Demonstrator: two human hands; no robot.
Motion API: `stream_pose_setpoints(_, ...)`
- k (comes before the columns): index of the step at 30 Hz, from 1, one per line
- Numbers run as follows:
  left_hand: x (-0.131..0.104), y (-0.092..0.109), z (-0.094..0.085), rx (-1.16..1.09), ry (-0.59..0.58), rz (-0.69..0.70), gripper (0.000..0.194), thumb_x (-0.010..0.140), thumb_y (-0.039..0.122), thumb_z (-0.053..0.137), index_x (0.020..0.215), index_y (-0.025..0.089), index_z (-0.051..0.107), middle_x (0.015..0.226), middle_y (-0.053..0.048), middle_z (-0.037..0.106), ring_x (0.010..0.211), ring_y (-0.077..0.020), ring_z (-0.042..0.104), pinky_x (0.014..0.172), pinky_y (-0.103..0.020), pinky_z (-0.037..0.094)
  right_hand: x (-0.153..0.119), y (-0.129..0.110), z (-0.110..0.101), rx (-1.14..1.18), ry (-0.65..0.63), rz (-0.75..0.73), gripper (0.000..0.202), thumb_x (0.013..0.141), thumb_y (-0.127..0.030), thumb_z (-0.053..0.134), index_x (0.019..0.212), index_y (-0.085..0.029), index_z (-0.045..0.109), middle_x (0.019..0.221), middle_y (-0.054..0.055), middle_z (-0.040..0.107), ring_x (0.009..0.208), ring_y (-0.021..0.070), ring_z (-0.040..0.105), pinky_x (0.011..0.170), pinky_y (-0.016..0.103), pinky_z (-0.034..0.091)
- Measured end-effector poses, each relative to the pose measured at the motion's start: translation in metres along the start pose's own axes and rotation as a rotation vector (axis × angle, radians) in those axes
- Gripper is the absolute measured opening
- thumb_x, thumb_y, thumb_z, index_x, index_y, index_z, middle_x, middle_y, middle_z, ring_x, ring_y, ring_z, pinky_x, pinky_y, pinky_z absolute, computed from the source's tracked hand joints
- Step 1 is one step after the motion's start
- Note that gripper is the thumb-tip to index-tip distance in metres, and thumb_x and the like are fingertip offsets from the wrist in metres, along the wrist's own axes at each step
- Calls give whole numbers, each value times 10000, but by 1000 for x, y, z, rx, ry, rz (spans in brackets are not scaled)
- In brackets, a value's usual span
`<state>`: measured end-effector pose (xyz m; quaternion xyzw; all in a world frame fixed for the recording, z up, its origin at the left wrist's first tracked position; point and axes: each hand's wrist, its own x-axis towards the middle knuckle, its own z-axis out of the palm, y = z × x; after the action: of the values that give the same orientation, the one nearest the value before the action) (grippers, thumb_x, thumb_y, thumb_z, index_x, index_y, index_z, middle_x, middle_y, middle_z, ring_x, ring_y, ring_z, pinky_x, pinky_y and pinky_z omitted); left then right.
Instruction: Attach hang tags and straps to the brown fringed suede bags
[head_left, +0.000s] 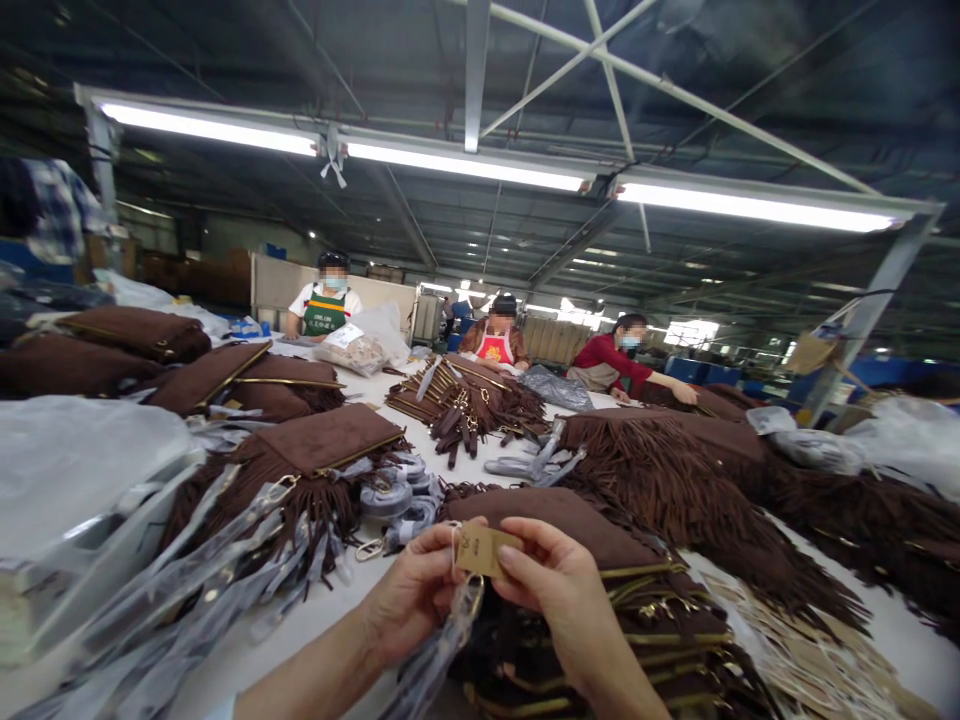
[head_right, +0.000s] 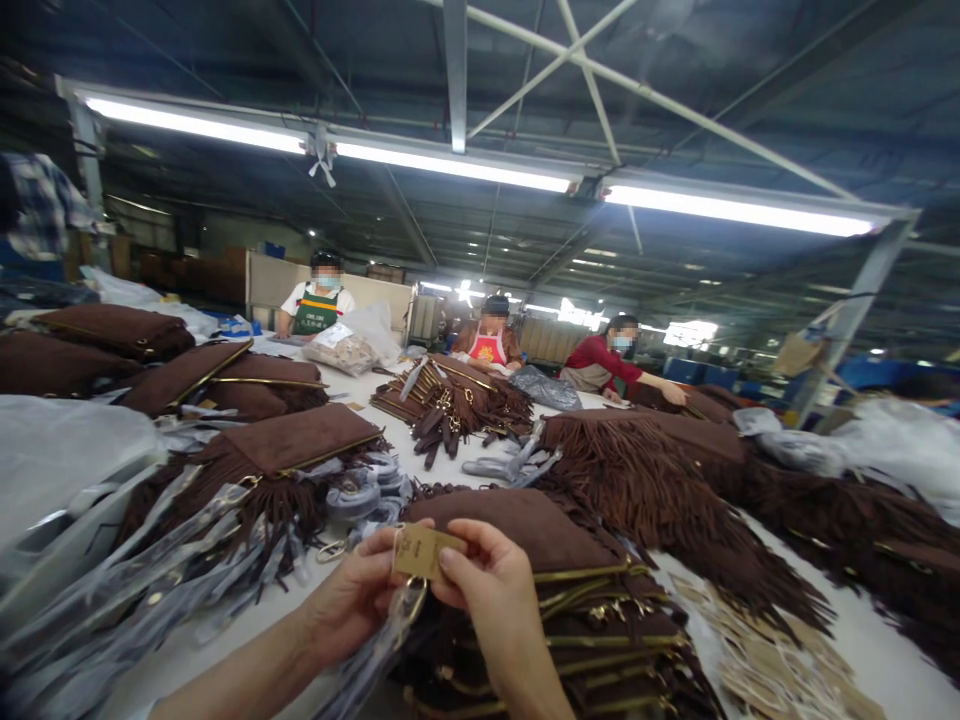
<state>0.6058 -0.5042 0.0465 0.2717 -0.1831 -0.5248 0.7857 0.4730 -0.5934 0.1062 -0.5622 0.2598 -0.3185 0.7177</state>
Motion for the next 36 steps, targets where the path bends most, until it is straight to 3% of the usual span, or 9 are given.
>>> stream_pose_setpoints(6, 4, 6, -5, -5, 6, 62, 179, 590, 158, 815, 742, 174, 720, 1179, -53, 659, 524, -21, 454, 399, -140, 193, 1, 21, 14, -114, 123, -189, 286, 567, -336, 754, 760, -184, 608, 648, -38, 582, 598, 148, 598, 527, 283, 585)
stream_pose_setpoints(10, 3, 15, -11, 76, -54, 69, 85, 599, 161, 717, 682, 177, 708, 1116, -62, 681, 678, -89, 548, 495, -156, 321, 7, 29, 12, -221, 126, -217, 167, 597, -299, 661, 699, -197, 577, 620, -49, 520, 576, 142, 549, 508, 285, 572)
stream_pose_setpoints(14, -1, 36, -6, 510, -213, 214, 94, 626, 176, 667, 670, 176, 750, 1131, -83, 649, 839, -159, 589, 676, -226, 437, 16, 24, 11, -395, 65, -234, 77, 582, -251, 597, 623, -197, 560, 542, -63, 486, 493, 126, 484, 421, 253, 507)
stream_pose_setpoints(18, -8, 48, 9, 1052, -342, 385, 165, 718, 154, 647, 780, 211, 788, 1279, -85, 570, 1114, -250, 545, 952, -326, 406, 20, 19, 13, -278, 70, -176, 143, 547, -262, 645, 635, -185, 562, 533, -69, 500, 490, 117, 486, 455, 266, 520)
stream_pose_setpoints(23, -8, 31, 17, 1139, -178, 440, 227, 813, 199, 553, 883, 202, 768, 1285, -99, 556, 906, -200, 614, 773, -294, 494, 18, 18, 16, -176, 34, -92, 315, 579, -419, 737, 709, -179, 580, 609, -43, 555, 570, 139, 563, 528, 278, 545)
stream_pose_setpoints(26, -8, 34, 20, 1234, -127, 545, 251, 802, 144, 514, 815, 196, 759, 1121, -88, 636, 917, -202, 611, 818, -297, 480, 15, 7, 4, -464, -20, -222, 310, 763, -490, 588, 727, -185, 623, 646, 2, 610, 614, 178, 597, 515, 280, 529)
stream_pose_setpoints(28, -11, 50, 24, 1315, -85, 643, 269, 784, 114, 492, 780, 198, 747, 1006, -74, 673, 942, -207, 606, 885, -310, 451, 14, -2, -14, -753, -50, -427, 299, 840, -446, 519, 812, -194, 678, 791, 48, 687, 764, 225, 645, 675, 346, 554)
stream_pose_setpoints(31, -15, 90, 23, 1367, 32, 713, 226, 751, 135, 518, 801, 198, 730, 951, -63, 694, 940, -215, 602, 889, -312, 440, 18, -4, -45, -1105, -187, -601, 364, 778, -304, 624, 1129, -219, 676, 1187, 88, 671, 1117, 268, 588, 995, 413, 443)
stream_pose_setpoints(36, -12, 140, -7, 1346, 205, 462, 216, 683, 212, 559, 842, 157, 696, 832, -48, 685, 692, -182, 596, 661, -274, 476, 33, 16, -67, -1448, -259, -776, 408, 808, -69, 522, 1168, -205, 657, 1201, 97, 674, 1125, 241, 588, 968, 388, 433)
